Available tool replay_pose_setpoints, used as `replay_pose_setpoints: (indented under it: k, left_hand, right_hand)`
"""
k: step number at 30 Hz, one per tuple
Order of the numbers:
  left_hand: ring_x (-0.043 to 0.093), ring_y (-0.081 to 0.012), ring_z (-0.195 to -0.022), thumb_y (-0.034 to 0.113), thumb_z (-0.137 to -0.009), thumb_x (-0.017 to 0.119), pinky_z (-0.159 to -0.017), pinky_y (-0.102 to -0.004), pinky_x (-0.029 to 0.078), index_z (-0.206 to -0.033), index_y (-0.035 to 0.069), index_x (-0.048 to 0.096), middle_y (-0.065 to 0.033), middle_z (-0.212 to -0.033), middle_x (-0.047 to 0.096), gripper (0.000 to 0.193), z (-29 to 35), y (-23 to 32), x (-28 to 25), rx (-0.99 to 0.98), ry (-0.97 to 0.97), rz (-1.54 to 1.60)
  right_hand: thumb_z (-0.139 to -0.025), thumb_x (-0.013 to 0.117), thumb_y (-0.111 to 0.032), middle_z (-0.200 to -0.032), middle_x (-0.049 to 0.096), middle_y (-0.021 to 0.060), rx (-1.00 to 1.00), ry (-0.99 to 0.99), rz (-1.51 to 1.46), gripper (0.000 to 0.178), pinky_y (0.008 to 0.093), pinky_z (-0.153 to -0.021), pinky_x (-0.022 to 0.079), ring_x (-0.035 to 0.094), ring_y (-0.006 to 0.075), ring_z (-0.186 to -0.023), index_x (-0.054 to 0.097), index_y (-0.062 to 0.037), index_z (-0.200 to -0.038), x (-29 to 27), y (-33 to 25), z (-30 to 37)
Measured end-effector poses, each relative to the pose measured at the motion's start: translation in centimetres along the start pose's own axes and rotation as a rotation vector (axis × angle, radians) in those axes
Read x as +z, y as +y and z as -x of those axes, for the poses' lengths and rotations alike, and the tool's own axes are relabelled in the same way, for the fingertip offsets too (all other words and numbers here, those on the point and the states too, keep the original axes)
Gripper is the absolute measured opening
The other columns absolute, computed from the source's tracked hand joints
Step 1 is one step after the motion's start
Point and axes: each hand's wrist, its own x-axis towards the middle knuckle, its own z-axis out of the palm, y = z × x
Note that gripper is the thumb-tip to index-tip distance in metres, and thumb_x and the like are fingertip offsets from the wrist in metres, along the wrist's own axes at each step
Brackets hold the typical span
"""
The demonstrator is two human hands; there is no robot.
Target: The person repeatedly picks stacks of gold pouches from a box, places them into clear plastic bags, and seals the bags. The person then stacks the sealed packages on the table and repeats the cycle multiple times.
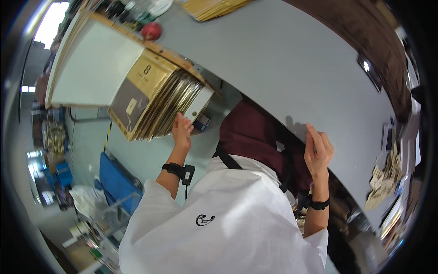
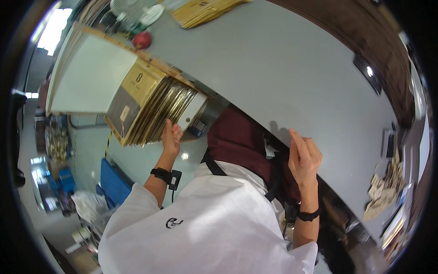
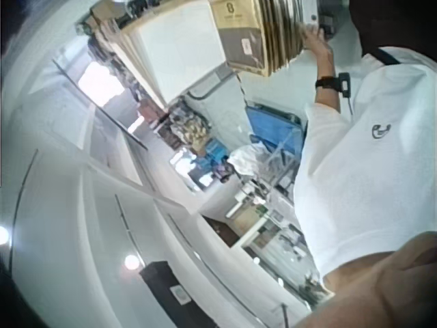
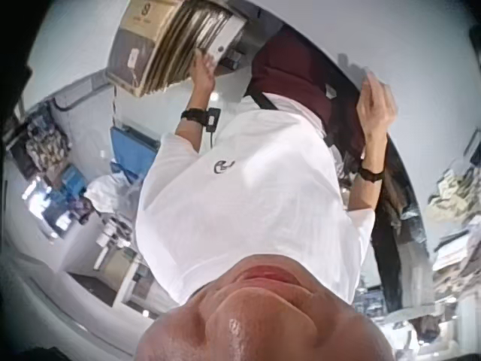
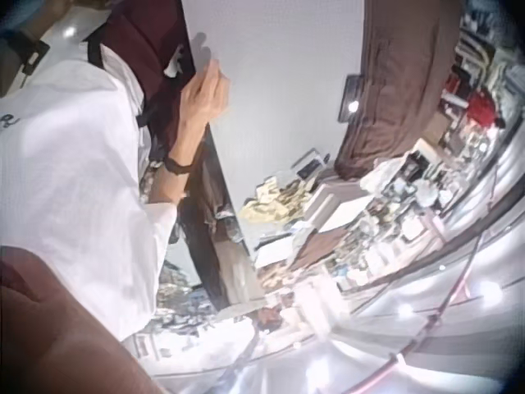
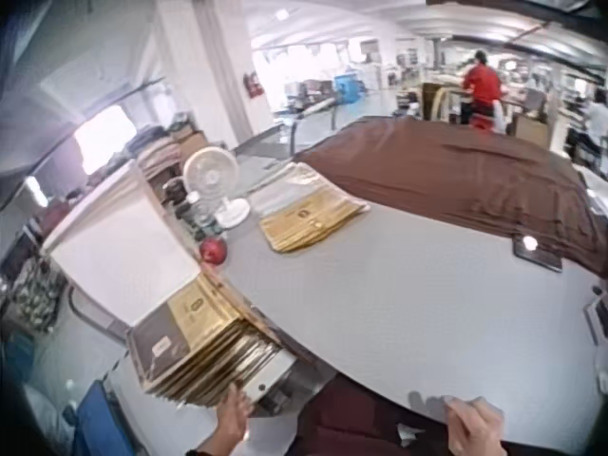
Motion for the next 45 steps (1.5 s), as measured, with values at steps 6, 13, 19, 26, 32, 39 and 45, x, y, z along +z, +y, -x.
replay_pose_setpoints:
  k: [6,13,19,26,32,39,45]
  left_hand:
    - [0.055,-0.0258,-0.119,0.06,-0.094,0.073,-0.116,-0.0389,0.042,-0.147,-0.001,0.044,-0.0147,-0.134,0.051,0.086,-4.9,4.9,-2.8,0.144,0.193,0.571]
    - [0.055,-0.0238,-0.111,0.051,-0.095,0.077,-0.111,-0.0365,0.044,-0.142,0.0,0.048,-0.0125,-0.126,0.051,0.076,-6.4,8.6,0.5,0.072,0.414,0.716]
    - [0.055,-0.0214,-0.103,0.041,-0.092,0.082,-0.103,-0.036,0.049,-0.13,0.003,0.056,-0.0101,-0.116,0.055,0.06,-6.4,9.5,1.6,0.104,0.526,0.659]
    - [0.059,-0.0234,-0.108,0.043,-0.09,0.083,-0.106,-0.0401,0.049,-0.123,0.007,0.066,-0.0044,-0.115,0.064,0.051,-8.8,9.2,1.7,0.143,0.443,0.911]
    - [0.058,-0.0219,-0.11,0.045,-0.095,0.076,-0.095,-0.0373,0.047,-0.12,0.015,0.068,-0.0019,-0.12,0.066,0.04,-11.3,9.5,3.4,0.261,0.325,0.913]
    - [0.064,-0.0278,-0.11,0.033,-0.1,0.067,-0.098,-0.0435,0.052,-0.118,0.007,0.068,-0.0074,-0.122,0.069,0.031,-12.2,8.9,0.6,0.319,0.197,0.9]
    - [0.064,-0.0287,-0.122,0.03,-0.101,0.062,-0.107,-0.0448,0.051,-0.124,0.005,0.066,-0.0096,-0.129,0.069,0.034,-4.8,8.1,-4.8,0.36,0.203,0.825]
  right_hand:
    - [-0.098,0.066,0.001,-0.077,0.063,0.0075,0.14,-0.083,-0.06,0.022,0.0291,-0.059,0.043,0.054,0.015,-0.064,0.077,-0.0055,-0.117,2.8,1.9,-2.4]
    - [-0.098,0.066,0.0,-0.08,0.064,0.0084,0.189,-0.099,-0.008,0.022,0.029,-0.059,0.043,0.054,0.0159,-0.064,0.077,-0.0057,-0.116,2.5,2.2,-1.6]
    - [-0.098,0.067,0.002,-0.08,0.064,0.0083,0.191,-0.11,0.034,0.022,0.0292,-0.059,0.044,0.054,0.0161,-0.063,0.077,-0.0047,-0.115,2.5,2.0,-1.8]
    - [-0.097,0.066,0.003,-0.081,0.065,0.0087,0.202,-0.101,0.055,0.022,0.0291,-0.059,0.045,0.054,0.0158,-0.063,0.077,-0.0043,-0.114,2.7,2.0,-1.7]
    - [-0.097,0.067,0.002,-0.083,0.067,0.0094,0.202,-0.113,0.05,0.021,0.0291,-0.058,0.045,0.056,0.0172,-0.063,0.077,-0.0043,-0.115,2.5,2.0,-1.7]
    - [-0.097,0.066,0.003,-0.082,0.067,0.0094,0.116,-0.059,-0.032,0.021,0.0294,-0.058,0.047,0.059,0.018,-0.064,0.077,-0.0045,-0.114,2.6,2.4,-1.5]
    - [-0.1,0.067,-0.005,-0.087,0.07,0.0079,0.272,-0.187,-0.092,0.018,0.0284,-0.067,0.049,0.062,0.0155,-0.073,0.077,-0.0038,-0.115,2.0,1.8,-2.2]
